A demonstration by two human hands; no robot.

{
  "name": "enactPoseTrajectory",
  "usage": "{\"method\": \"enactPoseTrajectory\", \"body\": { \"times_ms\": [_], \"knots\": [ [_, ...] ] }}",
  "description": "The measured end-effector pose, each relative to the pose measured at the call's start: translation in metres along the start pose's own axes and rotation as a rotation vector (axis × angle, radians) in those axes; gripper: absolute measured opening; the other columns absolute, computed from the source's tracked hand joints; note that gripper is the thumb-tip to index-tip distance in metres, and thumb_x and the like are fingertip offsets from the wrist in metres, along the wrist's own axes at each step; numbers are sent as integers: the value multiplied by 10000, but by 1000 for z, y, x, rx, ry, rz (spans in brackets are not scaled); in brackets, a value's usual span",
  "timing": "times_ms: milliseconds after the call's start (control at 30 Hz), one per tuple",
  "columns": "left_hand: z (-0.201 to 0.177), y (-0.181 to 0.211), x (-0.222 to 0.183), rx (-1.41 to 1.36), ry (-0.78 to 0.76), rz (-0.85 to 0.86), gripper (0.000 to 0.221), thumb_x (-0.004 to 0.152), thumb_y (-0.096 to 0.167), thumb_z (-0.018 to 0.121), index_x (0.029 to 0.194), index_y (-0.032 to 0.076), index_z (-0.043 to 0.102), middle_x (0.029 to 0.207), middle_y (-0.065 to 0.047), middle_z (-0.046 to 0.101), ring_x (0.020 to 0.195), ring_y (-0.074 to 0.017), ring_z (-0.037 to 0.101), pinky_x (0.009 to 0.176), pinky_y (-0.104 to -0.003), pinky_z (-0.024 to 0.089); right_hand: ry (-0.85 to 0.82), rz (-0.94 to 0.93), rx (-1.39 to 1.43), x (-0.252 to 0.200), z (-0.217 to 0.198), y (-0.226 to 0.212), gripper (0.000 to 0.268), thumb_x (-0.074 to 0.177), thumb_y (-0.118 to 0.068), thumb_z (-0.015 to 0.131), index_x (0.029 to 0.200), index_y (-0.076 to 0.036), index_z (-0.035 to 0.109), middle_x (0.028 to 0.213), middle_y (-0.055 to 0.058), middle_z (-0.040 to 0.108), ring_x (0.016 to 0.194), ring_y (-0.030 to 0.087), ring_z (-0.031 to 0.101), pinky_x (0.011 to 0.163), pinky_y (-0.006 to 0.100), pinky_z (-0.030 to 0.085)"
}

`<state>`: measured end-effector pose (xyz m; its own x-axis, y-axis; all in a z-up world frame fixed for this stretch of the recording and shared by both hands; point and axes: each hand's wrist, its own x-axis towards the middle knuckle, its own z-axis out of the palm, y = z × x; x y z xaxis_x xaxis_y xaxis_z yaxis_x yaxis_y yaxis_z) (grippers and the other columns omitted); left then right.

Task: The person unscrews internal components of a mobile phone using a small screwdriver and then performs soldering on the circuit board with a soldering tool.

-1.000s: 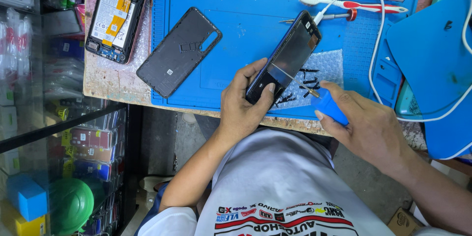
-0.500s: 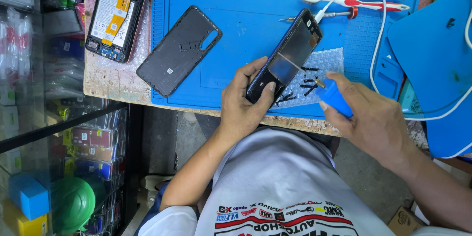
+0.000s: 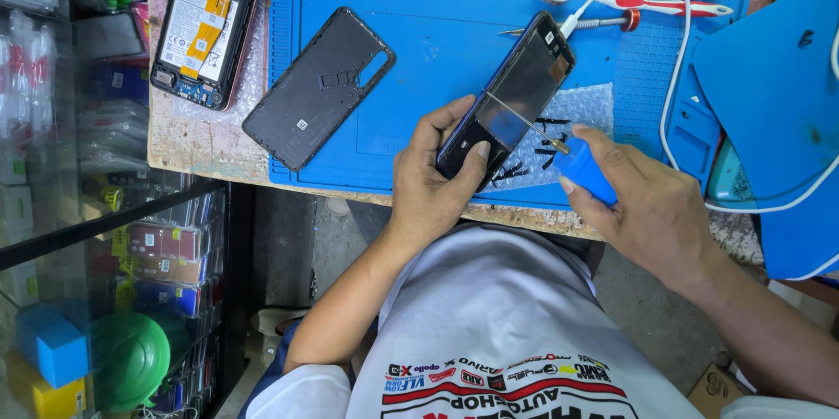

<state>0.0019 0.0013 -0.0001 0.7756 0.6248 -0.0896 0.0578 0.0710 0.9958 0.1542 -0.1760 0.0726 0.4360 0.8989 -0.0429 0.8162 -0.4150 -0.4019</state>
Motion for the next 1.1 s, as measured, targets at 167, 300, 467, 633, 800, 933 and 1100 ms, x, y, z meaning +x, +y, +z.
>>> {"method": "enactPoseTrajectory", "body": {
  "times_ms": [167, 300, 467, 633, 800, 933, 1100],
  "knots": [
    [1, 0, -1, -9, 5, 31, 450, 1008, 65, 697, 1416, -24, 529, 1283, -176, 733, 1172, -154, 705, 997, -276, 564, -13, 9, 9, -2, -1, -4, 561, 889, -247, 768, 1380, -36, 597, 953, 171, 721, 759, 308, 709, 652, 411, 566],
    [0, 1, -1, 6, 3, 25, 460, 1002, 68, 699, 1419, -22, 525, 1280, -177, 737, 1164, -156, 712, 987, -276, 568, -5, -11, 27, -3, 0, -4, 546, 897, -250, 761, 1374, -43, 595, 989, 171, 726, 785, 308, 713, 667, 408, 567],
    [0, 1, -1, 4, 0, 30, 465, 1005, 70, 696, 1424, -21, 515, 1293, -182, 730, 1176, -162, 714, 995, -282, 576, -27, 9, 18, -3, 1, -5, 550, 888, -261, 774, 1367, -48, 606, 963, 166, 730, 756, 298, 714, 647, 404, 567],
    [1, 1, -1, -17, -1, 47, 460, 1010, 52, 689, 1425, -32, 508, 1308, -192, 718, 1205, -169, 699, 1025, -288, 565, -16, -8, 37, -3, 2, -3, 547, 885, -255, 774, 1360, -39, 607, 992, 167, 734, 773, 296, 718, 660, 400, 572],
    [1, 1, -1, -42, -8, 29, 465, 1012, 49, 681, 1432, -35, 501, 1309, -191, 720, 1196, -159, 698, 1017, -280, 565, -11, -24, 55, -3, 3, -3, 547, 881, -239, 776, 1357, -29, 606, 1025, 175, 735, 804, 297, 724, 681, 398, 577],
    [1, 1, -1, -35, -6, 19, 467, 1009, 53, 684, 1431, -31, 503, 1305, -188, 724, 1184, -154, 705, 1007, -276, 570, -12, -26, 56, -3, 4, -3, 551, 876, -231, 781, 1358, -29, 607, 1016, 167, 737, 812, 297, 722, 693, 399, 575],
    [0, 1, -1, -27, -6, 21, 462, 1011, 54, 686, 1430, -27, 509, 1305, -184, 726, 1193, -156, 699, 1017, -279, 564, 10, -62, 51, -4, 5, -2, 558, 866, -228, 781, 1355, -24, 606, 1065, 179, 734, 844, 295, 725, 715, 396, 577]
  ]
}}
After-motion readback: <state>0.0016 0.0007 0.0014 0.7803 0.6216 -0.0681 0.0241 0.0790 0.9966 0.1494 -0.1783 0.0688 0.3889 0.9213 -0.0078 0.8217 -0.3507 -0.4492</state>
